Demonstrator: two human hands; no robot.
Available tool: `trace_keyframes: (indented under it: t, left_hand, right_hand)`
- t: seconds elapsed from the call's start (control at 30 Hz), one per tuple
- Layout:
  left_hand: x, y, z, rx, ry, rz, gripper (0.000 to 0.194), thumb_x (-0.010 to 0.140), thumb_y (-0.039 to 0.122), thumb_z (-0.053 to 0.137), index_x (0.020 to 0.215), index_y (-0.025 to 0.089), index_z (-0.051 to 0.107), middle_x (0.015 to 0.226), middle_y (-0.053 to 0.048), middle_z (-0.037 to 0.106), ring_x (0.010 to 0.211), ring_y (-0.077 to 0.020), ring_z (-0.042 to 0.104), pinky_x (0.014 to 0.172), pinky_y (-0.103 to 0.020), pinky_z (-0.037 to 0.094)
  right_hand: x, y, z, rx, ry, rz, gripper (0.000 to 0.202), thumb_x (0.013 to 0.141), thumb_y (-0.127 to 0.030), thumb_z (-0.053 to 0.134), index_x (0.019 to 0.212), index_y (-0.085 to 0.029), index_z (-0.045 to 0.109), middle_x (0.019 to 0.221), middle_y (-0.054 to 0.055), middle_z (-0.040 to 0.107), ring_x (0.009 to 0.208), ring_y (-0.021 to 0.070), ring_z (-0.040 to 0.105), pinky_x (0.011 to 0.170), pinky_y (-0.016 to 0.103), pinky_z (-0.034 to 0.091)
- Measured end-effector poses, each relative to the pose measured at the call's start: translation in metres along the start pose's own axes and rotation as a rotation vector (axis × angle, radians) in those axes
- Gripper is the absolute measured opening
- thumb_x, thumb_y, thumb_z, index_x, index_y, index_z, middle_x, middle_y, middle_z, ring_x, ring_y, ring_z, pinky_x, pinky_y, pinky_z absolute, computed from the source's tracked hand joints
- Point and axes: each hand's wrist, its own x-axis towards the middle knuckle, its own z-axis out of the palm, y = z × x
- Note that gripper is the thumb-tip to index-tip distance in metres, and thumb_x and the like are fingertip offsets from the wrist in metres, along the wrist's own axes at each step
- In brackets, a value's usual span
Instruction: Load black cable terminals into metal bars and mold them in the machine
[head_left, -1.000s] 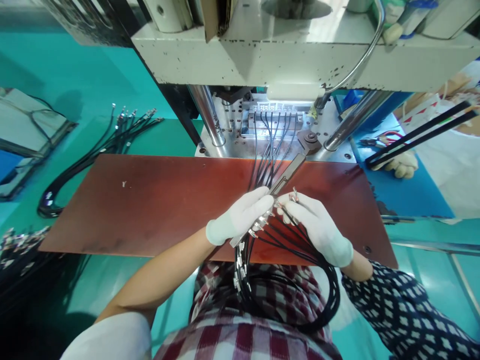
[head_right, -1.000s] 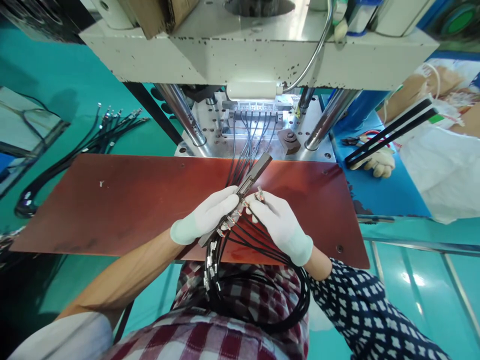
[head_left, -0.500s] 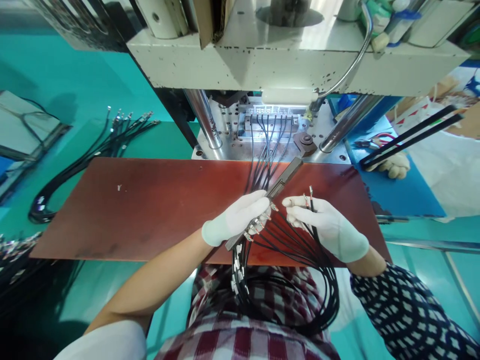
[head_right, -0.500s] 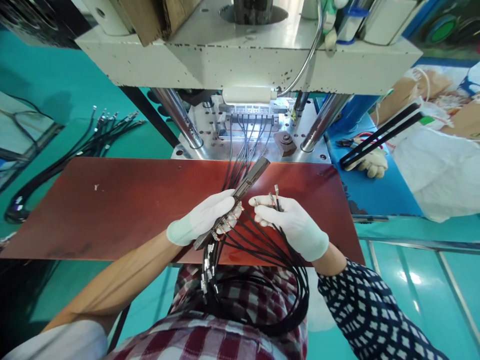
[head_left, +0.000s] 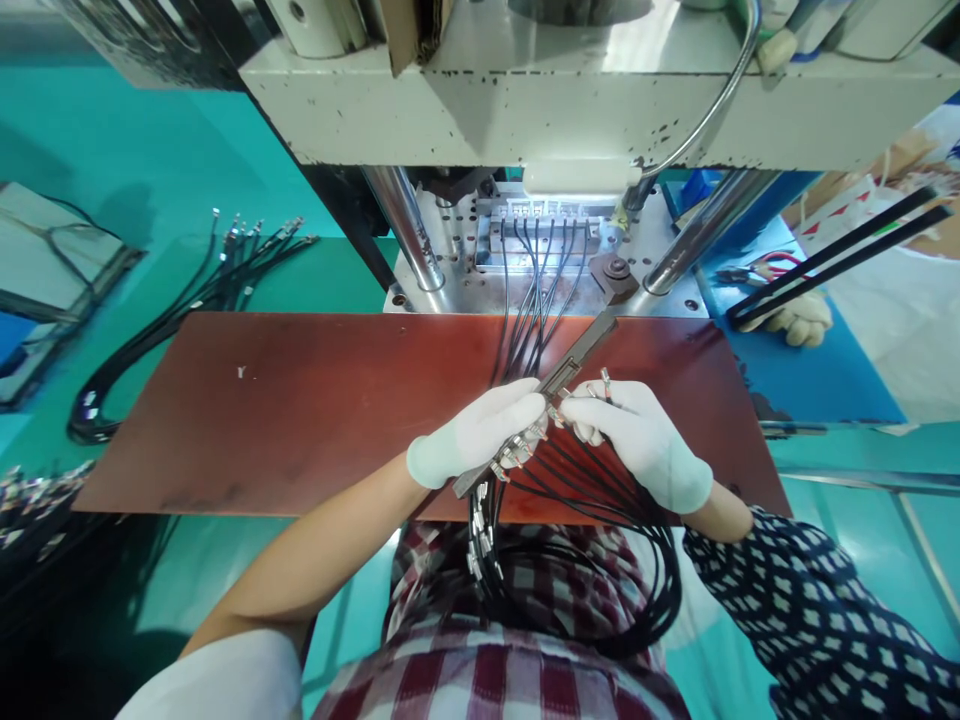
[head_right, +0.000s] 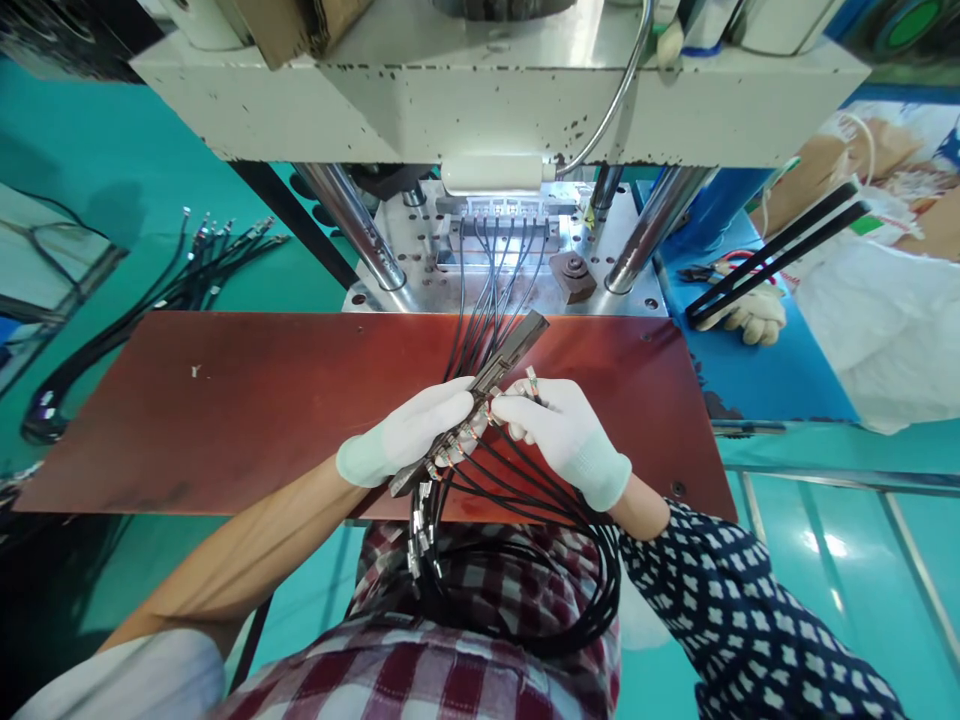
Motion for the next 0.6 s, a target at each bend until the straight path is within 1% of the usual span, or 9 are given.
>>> trace_keyframes:
  t: [0.1,0.17,0.23,0.3,0.4,0.5,0.57,0.6]
  left_hand:
    - [-0.001,0.004,0.0,0.169,0.014,0.049,0.037,0.101,0.05,0.044,0.085,0.017,0.047,0.076,0.001,0.048,0.07,-0.0119,0.042,0.068,-0.028,0.04]
    - [-0.002,0.007,-0.001,0.319,0.02,0.087,0.034,0.102,0.046,0.043,0.082,0.018,0.042,0.074,0.003,0.042,0.068,-0.0109,0.038,0.067,-0.027,0.037]
    - [-0.002,0.009,0.0,0.424,0.013,0.108,0.033,0.103,0.044,0.043,0.082,0.019,0.039,0.072,0.005,0.037,0.065,-0.01,0.034,0.066,-0.027,0.034]
    - [-0.002,0.011,0.001,0.423,0.006,0.111,0.033,0.103,0.044,0.041,0.082,0.019,0.039,0.072,0.005,0.037,0.065,-0.0099,0.034,0.065,-0.027,0.034]
    - [-0.001,0.011,0.002,0.336,-0.014,0.099,0.035,0.103,0.045,0.039,0.081,0.019,0.04,0.074,0.004,0.039,0.067,-0.0105,0.037,0.066,-0.027,0.035]
    - [-0.001,0.009,0.004,0.318,0.011,0.085,0.037,0.103,0.048,0.041,0.08,0.019,0.039,0.073,0.004,0.037,0.067,-0.0106,0.035,0.064,-0.027,0.035]
    - [-0.001,0.008,0.004,0.296,0.034,0.062,0.038,0.102,0.05,0.042,0.08,0.019,0.04,0.073,0.004,0.038,0.067,-0.0107,0.035,0.064,-0.027,0.035]
    - [-0.001,0.007,0.004,0.27,0.039,0.044,0.039,0.102,0.051,0.042,0.081,0.018,0.042,0.073,0.004,0.039,0.067,-0.0107,0.036,0.064,-0.027,0.036]
  right_hand:
    - [-0.002,0.001,0.0,-0.051,0.01,-0.011,0.037,0.088,-0.032,0.059,0.054,-0.02,0.05,0.056,-0.002,0.053,0.062,0.0136,0.05,0.068,0.029,0.041]
    - [-0.004,0.002,-0.001,-0.12,0.014,-0.038,0.036,0.09,-0.033,0.059,0.057,-0.02,0.051,0.058,-0.002,0.054,0.062,0.0133,0.05,0.067,0.029,0.04]
    - [-0.005,0.003,-0.001,-0.19,0.008,-0.074,0.035,0.092,-0.034,0.059,0.061,-0.019,0.053,0.06,-0.002,0.055,0.062,0.0131,0.05,0.065,0.028,0.04]
    - [-0.005,0.004,-0.002,-0.216,-0.012,-0.093,0.035,0.094,-0.034,0.057,0.063,-0.019,0.052,0.061,-0.002,0.055,0.061,0.0127,0.049,0.064,0.028,0.039]
    - [-0.002,0.006,-0.002,-0.197,-0.044,-0.112,0.037,0.096,-0.033,0.053,0.062,-0.019,0.049,0.061,-0.002,0.053,0.062,0.0125,0.048,0.063,0.027,0.039]
    - [0.0,0.009,-0.002,-0.22,-0.045,-0.136,0.036,0.097,-0.036,0.053,0.066,-0.02,0.049,0.063,-0.002,0.052,0.062,0.0129,0.047,0.063,0.028,0.041]
    - [-0.002,0.011,-0.003,-0.322,-0.028,-0.192,0.033,0.099,-0.038,0.051,0.072,-0.02,0.054,0.07,-0.001,0.056,0.069,0.0148,0.051,0.069,0.029,0.045]
    - [-0.004,0.011,-0.004,-0.385,-0.009,-0.236,0.03,0.099,-0.037,0.05,0.076,-0.02,0.057,0.076,0.001,0.06,0.075,0.0165,0.055,0.075,0.031,0.047]
